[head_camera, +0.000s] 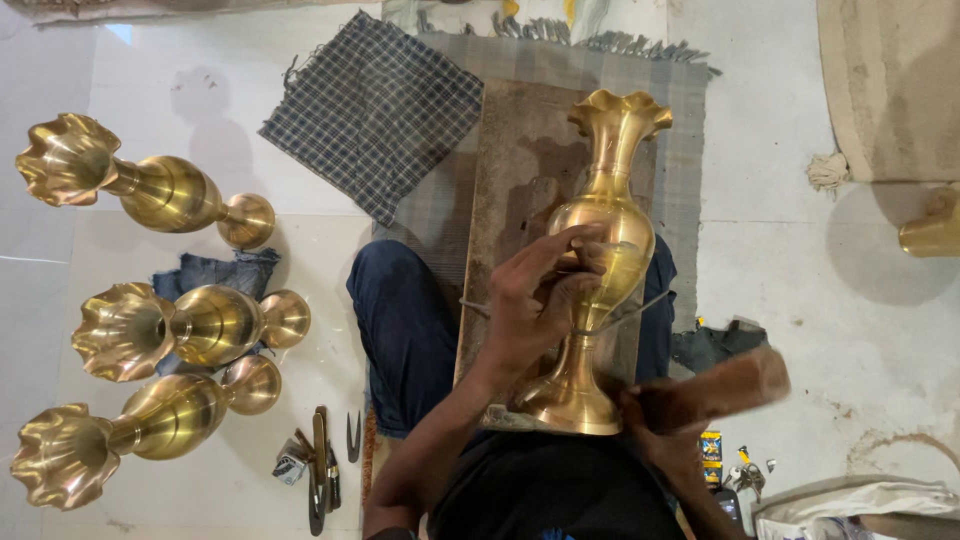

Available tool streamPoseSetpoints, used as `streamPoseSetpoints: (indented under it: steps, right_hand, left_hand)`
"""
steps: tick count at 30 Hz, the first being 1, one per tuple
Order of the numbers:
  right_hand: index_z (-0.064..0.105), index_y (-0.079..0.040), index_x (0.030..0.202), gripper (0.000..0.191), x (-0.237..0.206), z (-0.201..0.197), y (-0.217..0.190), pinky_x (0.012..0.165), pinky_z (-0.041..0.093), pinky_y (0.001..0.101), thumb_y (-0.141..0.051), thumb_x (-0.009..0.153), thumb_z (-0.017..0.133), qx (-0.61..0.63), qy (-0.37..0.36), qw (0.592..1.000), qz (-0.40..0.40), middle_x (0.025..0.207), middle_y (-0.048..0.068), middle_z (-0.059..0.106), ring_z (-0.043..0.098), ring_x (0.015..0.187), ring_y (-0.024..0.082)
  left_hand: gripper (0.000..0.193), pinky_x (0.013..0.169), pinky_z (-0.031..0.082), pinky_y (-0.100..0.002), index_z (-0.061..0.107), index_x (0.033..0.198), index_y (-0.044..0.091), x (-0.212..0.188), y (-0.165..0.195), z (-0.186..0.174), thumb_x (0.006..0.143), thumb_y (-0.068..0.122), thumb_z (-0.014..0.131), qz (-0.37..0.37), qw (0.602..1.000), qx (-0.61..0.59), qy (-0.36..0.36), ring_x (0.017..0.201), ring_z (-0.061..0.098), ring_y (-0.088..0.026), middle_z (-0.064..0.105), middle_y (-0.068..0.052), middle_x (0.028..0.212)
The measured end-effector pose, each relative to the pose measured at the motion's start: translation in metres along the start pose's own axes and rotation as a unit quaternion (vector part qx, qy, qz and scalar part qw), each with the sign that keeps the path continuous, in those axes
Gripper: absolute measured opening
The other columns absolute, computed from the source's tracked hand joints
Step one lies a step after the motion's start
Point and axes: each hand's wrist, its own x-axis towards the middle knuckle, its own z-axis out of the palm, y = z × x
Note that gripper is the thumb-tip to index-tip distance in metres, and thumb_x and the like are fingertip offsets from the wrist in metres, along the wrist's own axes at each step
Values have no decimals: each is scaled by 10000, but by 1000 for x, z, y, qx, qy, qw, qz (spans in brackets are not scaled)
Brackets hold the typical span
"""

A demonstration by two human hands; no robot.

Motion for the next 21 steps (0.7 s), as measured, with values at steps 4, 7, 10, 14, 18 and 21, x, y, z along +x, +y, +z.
streamPoseSetpoints:
  steps: [4,7,10,14,18,21]
  right_hand:
    - [725,-2,1027,212,23,-17,-25,769,580,293,-34,825,782,-97,-14,986,-132,960,74,756,720,841,131]
    - [741,21,1005,270,43,-26,-47,618,536,269,-16,753,829,-172,-11,985,-11,777,72,727,660,680,103]
    - [723,38,956,281,65,-36,-70,644,530,261,-32,735,883,-248,-20,966,-69,810,67,724,653,704,91]
    - [726,20,1020,285,90,-45,-101,618,510,245,-80,796,871,-217,-48,973,-68,775,51,706,619,671,58]
    - [721,26,1049,368,109,-49,-140,599,512,265,-105,750,890,-360,-74,922,-119,768,77,700,635,664,94]
    - [727,20,1066,387,116,-44,-168,598,513,285,-123,741,881,-416,-104,895,-124,740,94,694,633,631,115]
  left_hand:
    - [456,887,658,-271,627,1371,68,3,-3,-2,940,-59,703,16,1000,-6,5,1027,777,-183,748,-110,1196]
    - [445,893,656,-270,640,1376,71,3,-11,-1,959,-73,695,13,999,-29,10,1024,788,-172,776,-88,1114]
    - [450,975,664,-282,624,1389,70,6,-21,-3,972,-98,655,39,998,-36,-22,1073,775,-166,775,-84,1128]
    - [434,960,669,-285,647,1359,60,6,-28,-7,970,-129,616,20,998,-43,-49,1088,781,-178,782,-93,1148]
    - [450,973,663,-291,631,1362,45,4,-31,-9,946,-127,614,36,997,-33,-56,1094,771,-198,765,-101,1185]
    - [379,970,665,-288,646,1316,50,3,-33,-5,969,-105,651,53,998,-11,-36,1094,778,-207,754,-100,1225]
